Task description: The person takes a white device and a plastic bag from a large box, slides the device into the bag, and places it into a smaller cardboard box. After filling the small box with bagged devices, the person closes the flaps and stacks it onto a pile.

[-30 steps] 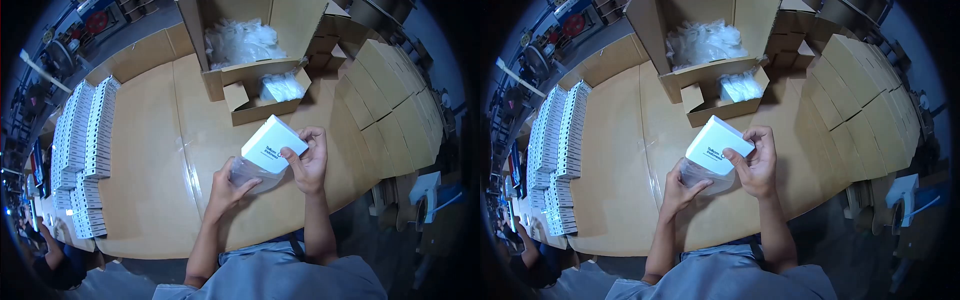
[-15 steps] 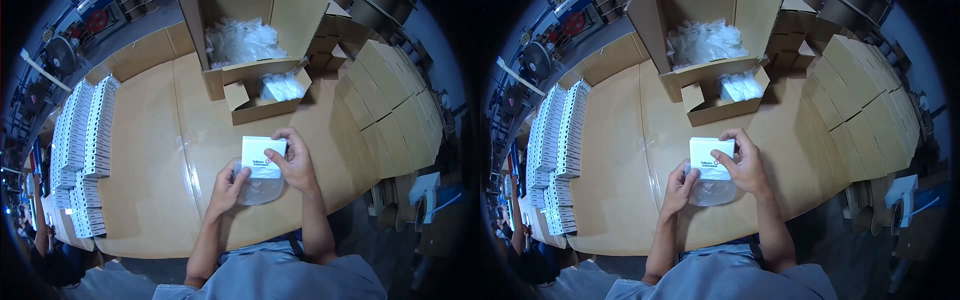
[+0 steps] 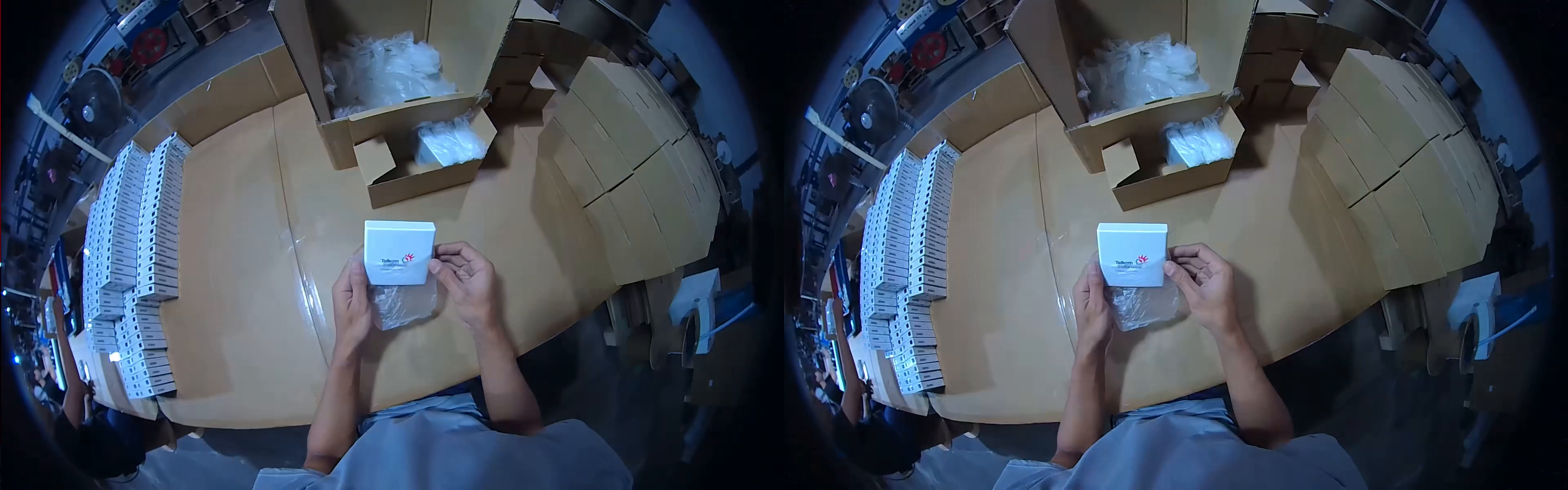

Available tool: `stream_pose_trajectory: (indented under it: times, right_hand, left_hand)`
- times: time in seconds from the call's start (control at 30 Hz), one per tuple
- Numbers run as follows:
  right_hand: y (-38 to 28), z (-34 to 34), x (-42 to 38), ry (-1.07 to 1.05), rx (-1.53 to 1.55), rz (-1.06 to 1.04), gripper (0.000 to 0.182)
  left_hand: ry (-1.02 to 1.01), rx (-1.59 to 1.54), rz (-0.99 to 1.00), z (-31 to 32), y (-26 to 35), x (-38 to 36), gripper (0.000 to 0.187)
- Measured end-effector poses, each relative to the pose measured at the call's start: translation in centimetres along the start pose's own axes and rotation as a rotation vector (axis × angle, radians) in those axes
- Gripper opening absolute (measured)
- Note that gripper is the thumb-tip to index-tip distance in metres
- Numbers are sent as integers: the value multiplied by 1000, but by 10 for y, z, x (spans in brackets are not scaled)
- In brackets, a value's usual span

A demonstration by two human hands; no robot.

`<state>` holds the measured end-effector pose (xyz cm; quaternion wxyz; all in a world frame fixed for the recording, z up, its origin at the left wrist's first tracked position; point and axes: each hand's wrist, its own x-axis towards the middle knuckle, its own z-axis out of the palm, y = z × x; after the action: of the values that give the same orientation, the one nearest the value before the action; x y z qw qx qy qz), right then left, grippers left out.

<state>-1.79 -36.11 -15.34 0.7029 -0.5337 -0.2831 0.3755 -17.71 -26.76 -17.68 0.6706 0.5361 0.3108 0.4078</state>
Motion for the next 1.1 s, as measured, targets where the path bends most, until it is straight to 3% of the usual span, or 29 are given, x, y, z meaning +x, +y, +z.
stream_pose_trajectory:
  times: [0.2, 0.3, 0.43, 0.53, 0.63, 0.73, 0.77, 0.87, 0.97, 1.03, 1.1]
  right_hand:
    - [15, -15, -2, -55, -17, -78, 14]
    - [14, -16, -5, -66, 4, -149, 14]
    - [7, -18, -4, -146, -47, -207, 15]
    - [5, -17, -3, -182, 102, -199, 18]
    - [-2, -4, -3, -225, 263, -225, 32]
    - [8, -8, -3, -209, -82, -183, 43]
    - [13, -12, -4, -199, -123, -81, 39]
    - [9, -8, -8, -195, -101, -45, 23]
    - [15, -8, -5, -199, -188, -178, 12]
    - [16, -6, -6, -175, -150, -141, 11]
    - [14, -7, -6, -128, -103, -69, 10]
  left_hand:
    - [-9, 70, 29, 3, 1, -1, 54]
    - [22, 249, 161, 11, 13, -2, 55]
    - [-157, 253, 236, 7, 17, 1, 64]
    - [-155, 145, 224, 7, 15, -1, 64]
    - [-95, -41, 193, 11, 10, -3, 62]
    - [-104, -108, 167, 9, 8, -4, 58]
    - [-121, -123, 155, 8, 7, -3, 57]
    - [-186, 91, 126, 9, 22, -6, 57]
    - [-163, 80, -2, 2, 10, -9, 34]
    - [-99, 59, -79, 2, 7, -13, 22]
    - [-35, 6, -169, 5, 8, -14, 25]
